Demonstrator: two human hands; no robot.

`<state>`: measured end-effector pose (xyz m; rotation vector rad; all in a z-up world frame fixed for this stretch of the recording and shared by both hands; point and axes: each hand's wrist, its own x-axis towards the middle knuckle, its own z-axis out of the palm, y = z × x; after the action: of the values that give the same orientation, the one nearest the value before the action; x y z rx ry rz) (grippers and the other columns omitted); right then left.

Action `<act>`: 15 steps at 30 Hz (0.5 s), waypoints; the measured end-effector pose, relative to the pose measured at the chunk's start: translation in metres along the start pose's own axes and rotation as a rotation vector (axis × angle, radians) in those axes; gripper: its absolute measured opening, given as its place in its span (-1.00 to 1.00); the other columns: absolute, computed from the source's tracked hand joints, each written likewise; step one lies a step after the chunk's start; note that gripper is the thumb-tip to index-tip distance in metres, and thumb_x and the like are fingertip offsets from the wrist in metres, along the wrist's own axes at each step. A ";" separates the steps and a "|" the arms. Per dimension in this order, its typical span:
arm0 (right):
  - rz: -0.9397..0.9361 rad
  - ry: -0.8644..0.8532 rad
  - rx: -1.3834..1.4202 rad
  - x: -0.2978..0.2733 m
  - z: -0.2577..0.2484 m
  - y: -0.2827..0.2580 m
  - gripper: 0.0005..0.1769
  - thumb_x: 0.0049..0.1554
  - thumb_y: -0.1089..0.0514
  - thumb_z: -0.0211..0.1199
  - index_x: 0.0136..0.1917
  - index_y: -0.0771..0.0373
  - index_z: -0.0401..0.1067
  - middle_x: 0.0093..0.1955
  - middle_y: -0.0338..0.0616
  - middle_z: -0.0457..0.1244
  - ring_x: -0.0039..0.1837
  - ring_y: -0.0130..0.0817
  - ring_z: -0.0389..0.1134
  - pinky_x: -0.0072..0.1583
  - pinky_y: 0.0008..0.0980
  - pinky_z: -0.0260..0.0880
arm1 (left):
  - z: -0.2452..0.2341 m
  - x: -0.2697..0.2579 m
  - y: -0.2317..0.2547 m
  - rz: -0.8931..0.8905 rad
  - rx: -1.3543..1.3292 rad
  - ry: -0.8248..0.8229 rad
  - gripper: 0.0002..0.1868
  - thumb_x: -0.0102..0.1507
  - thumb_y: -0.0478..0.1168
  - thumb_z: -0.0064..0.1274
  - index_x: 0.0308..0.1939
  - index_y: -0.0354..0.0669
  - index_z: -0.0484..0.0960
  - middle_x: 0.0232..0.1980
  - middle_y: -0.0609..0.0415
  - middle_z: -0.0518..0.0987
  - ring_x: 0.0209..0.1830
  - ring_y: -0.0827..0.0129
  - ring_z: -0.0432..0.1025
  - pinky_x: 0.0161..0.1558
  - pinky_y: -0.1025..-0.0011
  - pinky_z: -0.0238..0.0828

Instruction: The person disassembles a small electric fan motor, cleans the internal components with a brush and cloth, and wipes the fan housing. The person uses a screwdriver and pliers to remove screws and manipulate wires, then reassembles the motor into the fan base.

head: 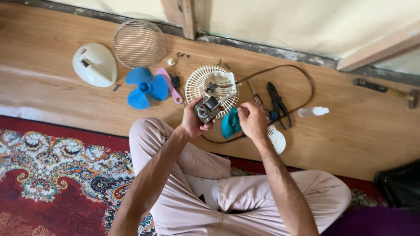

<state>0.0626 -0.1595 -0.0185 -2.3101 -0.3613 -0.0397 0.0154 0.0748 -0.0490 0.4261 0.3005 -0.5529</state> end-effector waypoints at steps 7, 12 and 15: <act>-0.119 -0.121 -0.086 0.060 -0.007 -0.082 -0.80 0.19 0.11 0.37 -0.11 0.30 0.53 -0.21 -0.05 0.44 -0.21 -0.28 0.48 -0.18 -0.26 0.43 | -0.039 0.025 0.032 -0.014 0.333 0.132 -0.41 0.43 0.28 -0.31 -0.02 -0.16 0.55 -0.34 -0.02 0.59 -0.62 0.29 0.42 -0.69 0.47 0.20; -0.142 -0.414 -0.195 0.105 0.049 -0.111 -0.83 0.22 0.11 0.29 0.02 0.22 0.53 -0.04 -0.07 0.42 -0.15 -0.23 0.47 -0.18 -0.29 0.50 | -0.051 0.039 0.033 0.098 0.264 0.049 -0.51 0.40 0.18 -0.36 -0.03 -0.07 0.54 -0.37 0.03 0.61 -0.61 0.26 0.47 -0.70 0.45 0.20; -0.405 -0.403 -0.357 0.124 0.098 -0.120 -0.87 0.20 0.14 0.34 -0.02 0.23 0.54 -0.05 -0.05 0.43 -0.04 -0.18 0.46 -0.01 -0.20 0.48 | -0.067 0.050 0.028 0.130 0.185 0.057 -0.45 0.40 0.20 -0.41 -0.09 -0.13 0.54 -0.39 0.01 0.60 -0.61 0.26 0.48 -0.71 0.43 0.23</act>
<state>0.1414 0.0197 0.0156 -2.5495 -1.1015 0.1764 0.0610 0.1049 -0.1183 0.6363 0.2749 -0.4433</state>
